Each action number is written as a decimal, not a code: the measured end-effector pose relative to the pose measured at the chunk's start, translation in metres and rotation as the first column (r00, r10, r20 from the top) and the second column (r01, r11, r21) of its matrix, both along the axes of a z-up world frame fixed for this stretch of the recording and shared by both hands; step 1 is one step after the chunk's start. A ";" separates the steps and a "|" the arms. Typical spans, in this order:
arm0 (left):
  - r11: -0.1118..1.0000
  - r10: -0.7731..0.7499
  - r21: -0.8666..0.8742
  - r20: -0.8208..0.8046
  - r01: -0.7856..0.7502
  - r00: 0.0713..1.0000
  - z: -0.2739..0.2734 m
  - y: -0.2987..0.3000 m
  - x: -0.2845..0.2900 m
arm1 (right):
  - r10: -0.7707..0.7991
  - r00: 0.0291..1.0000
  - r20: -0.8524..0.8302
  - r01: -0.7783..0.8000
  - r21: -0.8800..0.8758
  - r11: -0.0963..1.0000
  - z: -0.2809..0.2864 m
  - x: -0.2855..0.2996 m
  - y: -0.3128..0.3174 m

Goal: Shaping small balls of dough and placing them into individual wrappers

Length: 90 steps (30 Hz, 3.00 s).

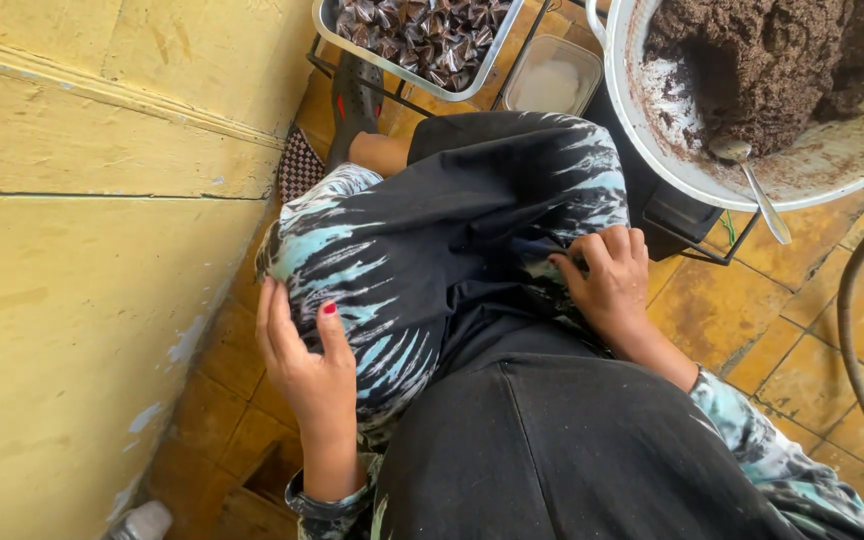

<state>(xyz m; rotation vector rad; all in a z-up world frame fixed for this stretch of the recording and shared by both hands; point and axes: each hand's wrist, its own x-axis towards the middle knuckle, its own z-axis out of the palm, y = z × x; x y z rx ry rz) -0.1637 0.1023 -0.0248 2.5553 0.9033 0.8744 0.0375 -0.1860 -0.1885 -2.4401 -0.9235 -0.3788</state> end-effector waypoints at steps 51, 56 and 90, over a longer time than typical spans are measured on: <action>0.435 -0.111 -0.817 0.368 0.378 0.923 -0.115 -0.112 0.115 | 0.116 0.958 -0.262 -0.061 0.207 0.976 0.050 0.010 -0.010; 0.493 -0.210 -0.744 0.402 0.451 0.891 -0.077 -0.109 0.116 | 0.076 0.961 -0.264 0.008 0.304 0.953 0.058 0.026 -0.030; 0.025 -0.109 -0.933 0.353 0.358 0.929 -0.071 -0.106 0.105 | -0.523 0.714 -0.466 0.419 -0.313 0.852 -0.010 0.223 -0.030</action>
